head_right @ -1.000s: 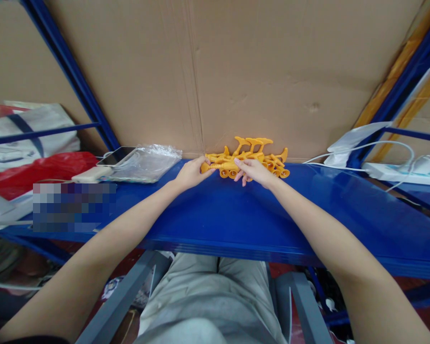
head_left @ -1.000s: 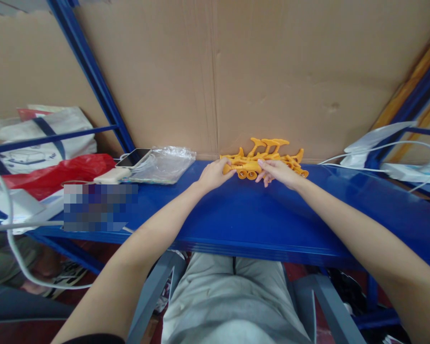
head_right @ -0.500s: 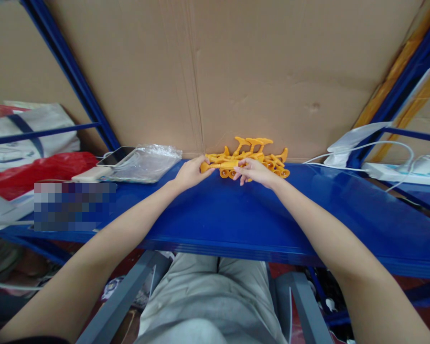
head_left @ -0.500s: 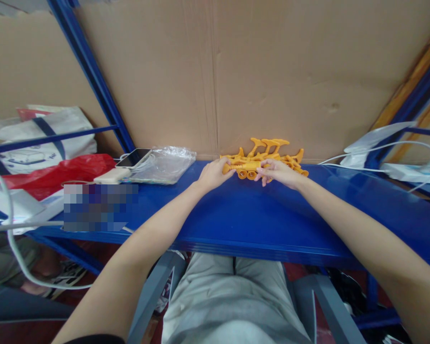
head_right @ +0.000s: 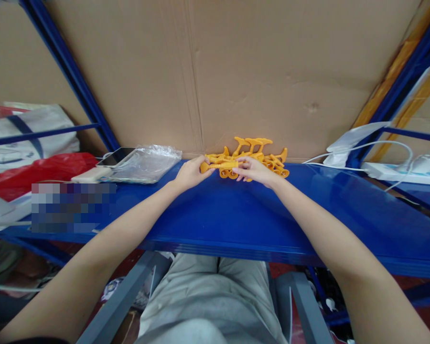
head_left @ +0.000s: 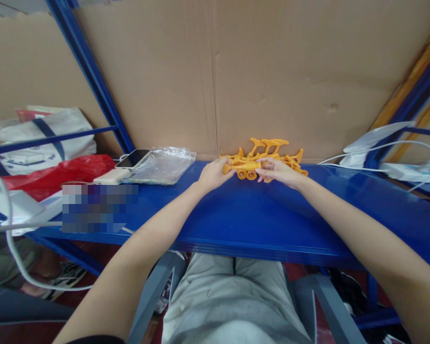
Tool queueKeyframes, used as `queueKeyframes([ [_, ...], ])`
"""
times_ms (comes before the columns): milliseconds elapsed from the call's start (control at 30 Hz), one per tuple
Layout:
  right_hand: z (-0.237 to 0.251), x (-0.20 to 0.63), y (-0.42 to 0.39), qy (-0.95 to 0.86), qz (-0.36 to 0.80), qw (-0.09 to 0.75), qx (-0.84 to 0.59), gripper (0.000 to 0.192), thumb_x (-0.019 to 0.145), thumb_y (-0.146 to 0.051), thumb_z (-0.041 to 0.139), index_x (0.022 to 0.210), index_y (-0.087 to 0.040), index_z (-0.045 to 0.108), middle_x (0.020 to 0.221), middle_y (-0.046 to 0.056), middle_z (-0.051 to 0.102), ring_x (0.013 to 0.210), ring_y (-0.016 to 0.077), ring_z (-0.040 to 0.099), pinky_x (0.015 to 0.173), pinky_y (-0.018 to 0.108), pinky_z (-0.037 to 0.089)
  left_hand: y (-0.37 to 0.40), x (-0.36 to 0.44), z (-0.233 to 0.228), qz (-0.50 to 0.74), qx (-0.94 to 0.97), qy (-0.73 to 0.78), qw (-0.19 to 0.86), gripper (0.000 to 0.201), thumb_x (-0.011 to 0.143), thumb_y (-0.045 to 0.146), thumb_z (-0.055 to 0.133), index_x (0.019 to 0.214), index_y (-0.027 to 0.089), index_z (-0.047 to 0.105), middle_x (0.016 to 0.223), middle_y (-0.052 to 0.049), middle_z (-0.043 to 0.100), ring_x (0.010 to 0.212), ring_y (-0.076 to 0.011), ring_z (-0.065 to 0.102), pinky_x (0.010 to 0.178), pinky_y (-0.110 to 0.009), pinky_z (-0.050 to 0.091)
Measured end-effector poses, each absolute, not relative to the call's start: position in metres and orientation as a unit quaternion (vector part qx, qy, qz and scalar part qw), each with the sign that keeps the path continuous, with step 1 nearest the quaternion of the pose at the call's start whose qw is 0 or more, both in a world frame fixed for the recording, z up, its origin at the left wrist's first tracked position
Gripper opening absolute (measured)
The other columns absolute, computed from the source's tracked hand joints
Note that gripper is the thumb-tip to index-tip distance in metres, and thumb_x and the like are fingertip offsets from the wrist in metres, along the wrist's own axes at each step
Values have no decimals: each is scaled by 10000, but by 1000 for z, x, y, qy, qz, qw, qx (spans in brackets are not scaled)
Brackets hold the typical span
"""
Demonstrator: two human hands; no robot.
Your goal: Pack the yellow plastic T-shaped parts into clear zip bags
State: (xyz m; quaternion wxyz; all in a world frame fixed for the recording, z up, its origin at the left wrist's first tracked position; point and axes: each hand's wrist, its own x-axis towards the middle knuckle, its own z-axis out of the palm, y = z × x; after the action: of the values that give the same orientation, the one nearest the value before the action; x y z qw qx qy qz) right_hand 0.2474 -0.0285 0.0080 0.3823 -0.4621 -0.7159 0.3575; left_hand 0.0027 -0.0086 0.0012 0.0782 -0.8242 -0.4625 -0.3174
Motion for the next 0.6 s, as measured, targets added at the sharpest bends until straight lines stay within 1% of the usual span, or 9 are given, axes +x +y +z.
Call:
queueKeyframes([
  [67, 7, 248, -28, -714, 360, 393, -454, 329, 828, -356, 718, 1060, -209, 538, 896, 44, 743, 681, 155, 709, 650, 297, 569, -9, 3, 1, -312, -825, -464, 83, 246, 871, 364, 628, 1047, 195, 594, 1014, -90, 718, 929, -246, 686, 789, -337, 522],
  [133, 7, 248, -28, -715, 367, 392, -449, 296, 838, -430, 697, 959, -198, 557, 868, 57, 746, 650, 158, 700, 646, 310, 566, -11, 3, 2, -308, -827, -462, 90, 248, 871, 360, 628, 1052, 193, 593, 1033, -94, 718, 940, -244, 685, 794, -334, 521],
  [167, 8, 247, -29, -716, 370, 388, -448, 320, 855, -496, 659, 904, -193, 566, 849, 70, 748, 631, 162, 694, 631, 313, 563, -11, 3, 2, -309, -828, -460, 93, 252, 871, 360, 628, 1056, 193, 592, 1041, -94, 718, 946, -243, 685, 795, -330, 520],
  [267, 8, 244, -29, -708, 378, 377, -462, 505, 877, -674, 504, 776, -186, 585, 760, 108, 739, 569, 176, 673, 569, 317, 546, -12, 3, 1, -318, -829, -450, 100, 262, 874, 370, 625, 1066, 197, 588, 1046, -88, 718, 950, -235, 683, 789, -317, 516],
  [333, 9, 243, -30, -697, 377, 371, -485, 594, 875, -732, 423, 734, -183, 599, 711, 122, 725, 530, 184, 656, 537, 330, 536, -11, 4, 1, -324, -829, -445, 100, 264, 875, 377, 623, 1066, 199, 586, 1035, -82, 719, 940, -230, 684, 784, -313, 516],
  [400, 10, 245, -29, -694, 374, 360, -499, 619, 884, -739, 385, 756, -181, 622, 735, 129, 727, 528, 194, 657, 531, 349, 535, -11, 4, 1, -326, -829, -445, 95, 262, 875, 380, 623, 1064, 202, 586, 1029, -81, 719, 937, -232, 683, 784, -318, 516],
  [467, 11, 250, -28, -704, 373, 351, -493, 522, 882, -685, 478, 878, -189, 642, 845, 126, 741, 572, 199, 675, 542, 351, 541, -11, 3, 1, -325, -827, -451, 86, 261, 875, 379, 624, 1064, 203, 586, 1037, -87, 716, 946, -243, 682, 788, -330, 517],
  [533, 11, 255, -27, -717, 374, 353, -471, 403, 820, -547, 673, 1037, -211, 620, 993, 113, 737, 642, 188, 695, 571, 334, 556, -11, 3, 2, -322, -825, -457, 80, 258, 872, 373, 629, 1061, 203, 588, 1045, -91, 714, 952, -249, 681, 789, -335, 516],
  [600, 12, 259, -26, -719, 377, 370, -453, 468, 728, -378, 795, 1115, -224, 583, 1067, 96, 720, 686, 168, 701, 616, 318, 570, -12, 3, 3, -320, -824, -460, 81, 255, 866, 366, 638, 1058, 204, 589, 1042, -87, 716, 946, -244, 682, 788, -330, 515],
])
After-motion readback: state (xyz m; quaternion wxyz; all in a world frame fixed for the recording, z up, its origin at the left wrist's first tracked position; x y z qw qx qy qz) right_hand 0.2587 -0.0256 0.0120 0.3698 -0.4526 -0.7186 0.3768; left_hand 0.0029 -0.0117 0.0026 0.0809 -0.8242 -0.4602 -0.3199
